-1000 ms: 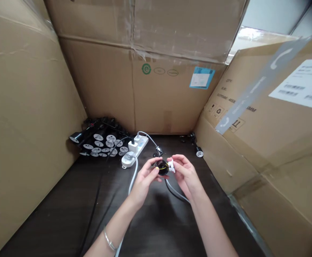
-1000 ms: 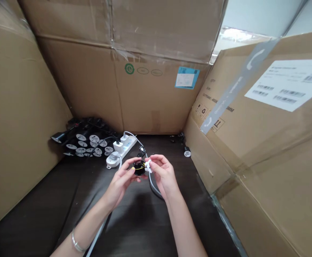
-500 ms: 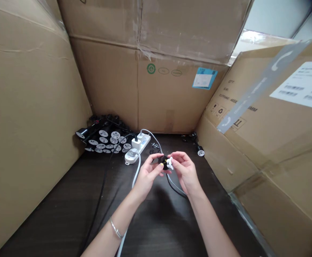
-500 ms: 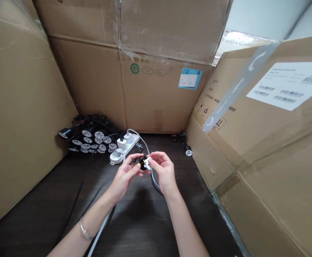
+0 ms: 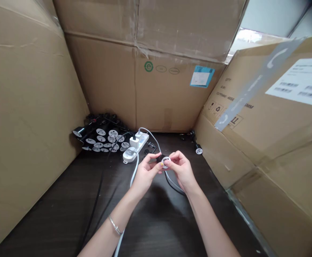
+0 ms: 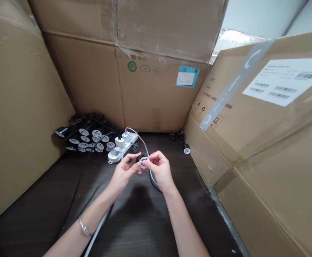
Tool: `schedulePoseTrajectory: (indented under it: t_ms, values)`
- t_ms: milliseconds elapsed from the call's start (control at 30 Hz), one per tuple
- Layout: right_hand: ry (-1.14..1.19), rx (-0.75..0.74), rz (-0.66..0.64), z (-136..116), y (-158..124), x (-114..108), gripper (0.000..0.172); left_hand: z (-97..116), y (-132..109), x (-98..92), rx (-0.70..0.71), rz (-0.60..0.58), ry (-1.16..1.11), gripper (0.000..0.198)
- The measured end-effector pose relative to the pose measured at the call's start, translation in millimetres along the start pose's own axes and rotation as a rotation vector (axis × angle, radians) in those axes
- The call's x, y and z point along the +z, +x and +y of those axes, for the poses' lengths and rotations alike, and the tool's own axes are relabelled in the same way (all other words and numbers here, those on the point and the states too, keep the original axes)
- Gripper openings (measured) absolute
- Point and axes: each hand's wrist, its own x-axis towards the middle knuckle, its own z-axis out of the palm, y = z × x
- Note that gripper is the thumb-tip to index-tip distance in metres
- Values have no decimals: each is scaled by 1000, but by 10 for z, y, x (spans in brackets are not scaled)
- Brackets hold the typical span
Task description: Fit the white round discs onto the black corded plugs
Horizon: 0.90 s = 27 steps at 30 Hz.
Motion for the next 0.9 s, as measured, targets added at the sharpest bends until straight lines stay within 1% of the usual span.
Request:
schedulePoseTrajectory:
  t_ms: [67, 133, 200, 333, 433, 567, 667, 800, 900]
  values:
    - [17, -11, 9, 11, 1, 3, 27, -6, 4, -5, 10, 2, 8, 36]
    - [8, -5, 9, 22, 9, -8, 26, -10, 4, -12, -5, -16, 5, 37]
    - [-4, 23, -2, 29, 19, -25, 24, -12, 0, -16, -23, -43, -1, 38]
    - [7, 105, -38, 17, 29, -43, 28, 0, -14, -2, -31, -78, 8, 40]
    - [-10, 138, -39, -2, 24, -34, 27, 27, -27, 26, -36, -49, 18, 42]
    - [-2, 139, -21, -19, 17, -24, 27, 62, -32, 53, -54, 17, -1, 42]
    - [17, 165, -66, -25, 13, -25, 26, 66, -22, 48, -54, 56, -4, 41]
    - [-20, 194, -129, -34, 8, -43, 26, 45, -23, 45, -36, 77, 43, 37]
    - [-73, 195, -129, -57, 5, -63, 25, 33, -44, 71, -32, 62, 36, 38]
